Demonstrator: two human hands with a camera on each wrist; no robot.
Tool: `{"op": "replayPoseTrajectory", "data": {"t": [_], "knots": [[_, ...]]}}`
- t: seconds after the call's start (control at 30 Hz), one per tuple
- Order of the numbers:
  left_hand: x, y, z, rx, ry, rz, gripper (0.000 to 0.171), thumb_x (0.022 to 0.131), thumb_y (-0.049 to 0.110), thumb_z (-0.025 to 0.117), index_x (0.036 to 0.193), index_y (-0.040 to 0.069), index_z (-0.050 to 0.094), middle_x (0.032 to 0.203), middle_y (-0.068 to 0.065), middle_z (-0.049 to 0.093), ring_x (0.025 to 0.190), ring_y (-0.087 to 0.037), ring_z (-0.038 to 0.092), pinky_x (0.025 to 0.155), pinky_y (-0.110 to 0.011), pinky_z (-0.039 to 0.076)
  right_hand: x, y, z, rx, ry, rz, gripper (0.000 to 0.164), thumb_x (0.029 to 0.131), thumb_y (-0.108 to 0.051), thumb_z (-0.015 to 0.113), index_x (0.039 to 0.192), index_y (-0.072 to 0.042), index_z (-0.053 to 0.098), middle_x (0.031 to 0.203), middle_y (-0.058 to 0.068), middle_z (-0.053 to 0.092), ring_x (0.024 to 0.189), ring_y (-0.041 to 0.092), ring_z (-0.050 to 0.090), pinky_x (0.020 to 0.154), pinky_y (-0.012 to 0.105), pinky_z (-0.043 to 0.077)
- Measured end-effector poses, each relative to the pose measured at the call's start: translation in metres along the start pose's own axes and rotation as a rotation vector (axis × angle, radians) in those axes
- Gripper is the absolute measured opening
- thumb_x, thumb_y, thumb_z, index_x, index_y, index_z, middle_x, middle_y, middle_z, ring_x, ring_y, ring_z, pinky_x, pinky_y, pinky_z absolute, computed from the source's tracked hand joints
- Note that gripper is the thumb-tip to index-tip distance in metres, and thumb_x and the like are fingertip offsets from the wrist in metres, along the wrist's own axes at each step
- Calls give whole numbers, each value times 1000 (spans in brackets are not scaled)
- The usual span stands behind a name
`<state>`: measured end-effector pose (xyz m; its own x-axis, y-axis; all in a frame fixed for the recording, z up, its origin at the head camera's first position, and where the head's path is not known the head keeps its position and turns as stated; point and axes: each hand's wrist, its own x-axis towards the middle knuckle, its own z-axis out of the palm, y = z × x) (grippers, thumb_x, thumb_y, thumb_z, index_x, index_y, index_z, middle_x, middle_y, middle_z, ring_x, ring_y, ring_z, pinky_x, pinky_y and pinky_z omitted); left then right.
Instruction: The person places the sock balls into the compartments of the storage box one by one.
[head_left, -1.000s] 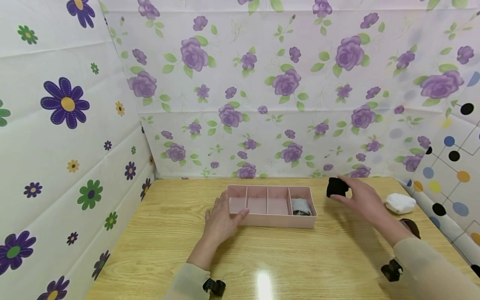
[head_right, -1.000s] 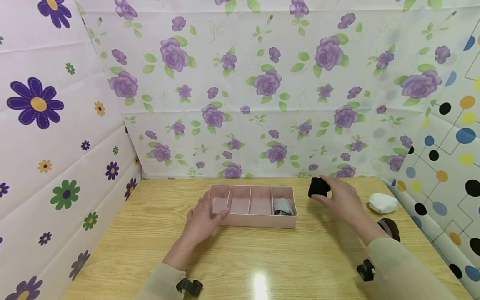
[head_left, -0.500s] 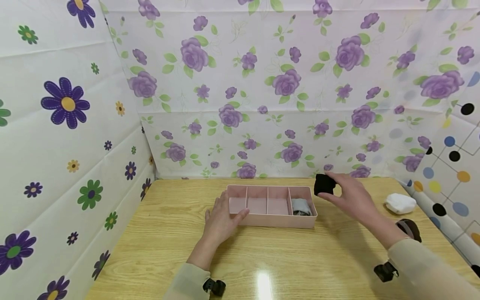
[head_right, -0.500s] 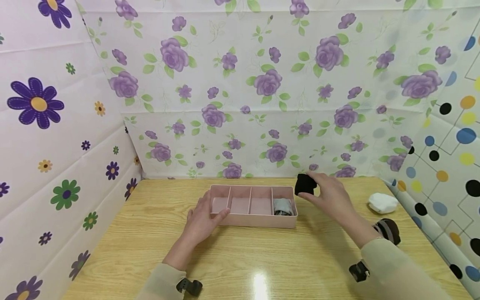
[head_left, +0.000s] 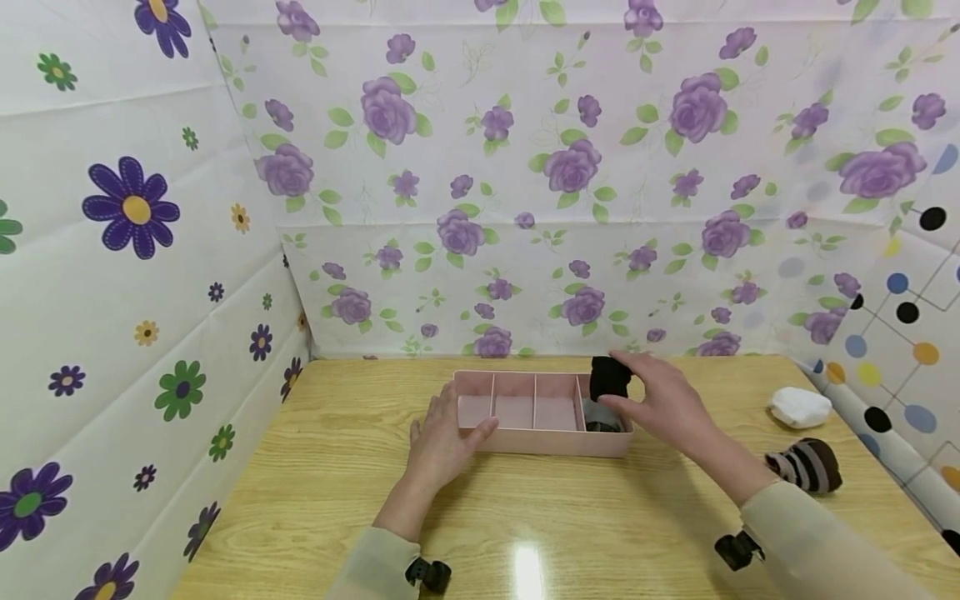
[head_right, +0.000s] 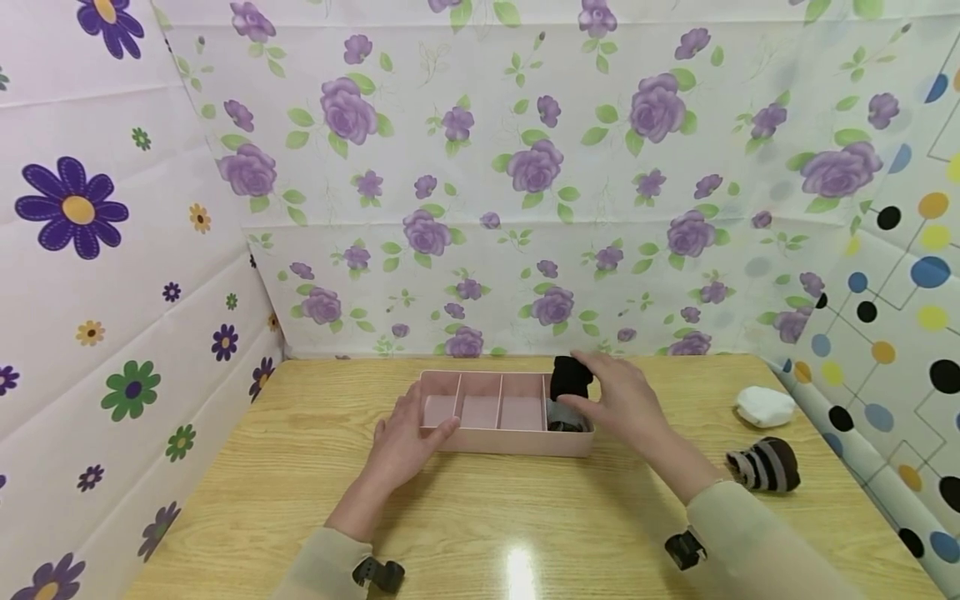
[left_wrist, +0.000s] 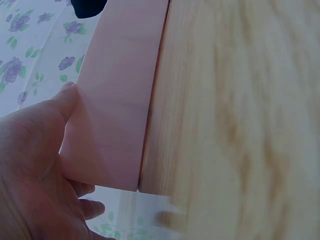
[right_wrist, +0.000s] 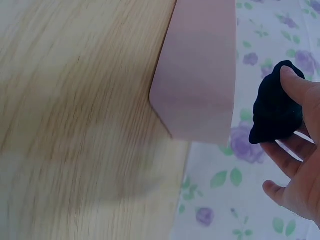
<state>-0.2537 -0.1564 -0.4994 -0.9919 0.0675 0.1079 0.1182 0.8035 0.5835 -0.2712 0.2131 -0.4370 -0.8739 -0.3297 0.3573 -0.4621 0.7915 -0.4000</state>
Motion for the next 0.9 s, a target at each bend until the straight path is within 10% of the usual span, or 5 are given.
{"op": "replayPoseTrajectory", "data": {"t": [0.9], "knots": [[0, -1, -1, -5, -9, -5, 112, 103, 76, 59, 178, 8, 11, 184, -13, 15, 167, -42, 17, 128, -77, 11, 19, -41, 50, 93, -92, -38, 80, 98, -38, 87, 164, -7, 53, 152, 18, 65, 131, 42, 65, 108, 65, 53]]}}
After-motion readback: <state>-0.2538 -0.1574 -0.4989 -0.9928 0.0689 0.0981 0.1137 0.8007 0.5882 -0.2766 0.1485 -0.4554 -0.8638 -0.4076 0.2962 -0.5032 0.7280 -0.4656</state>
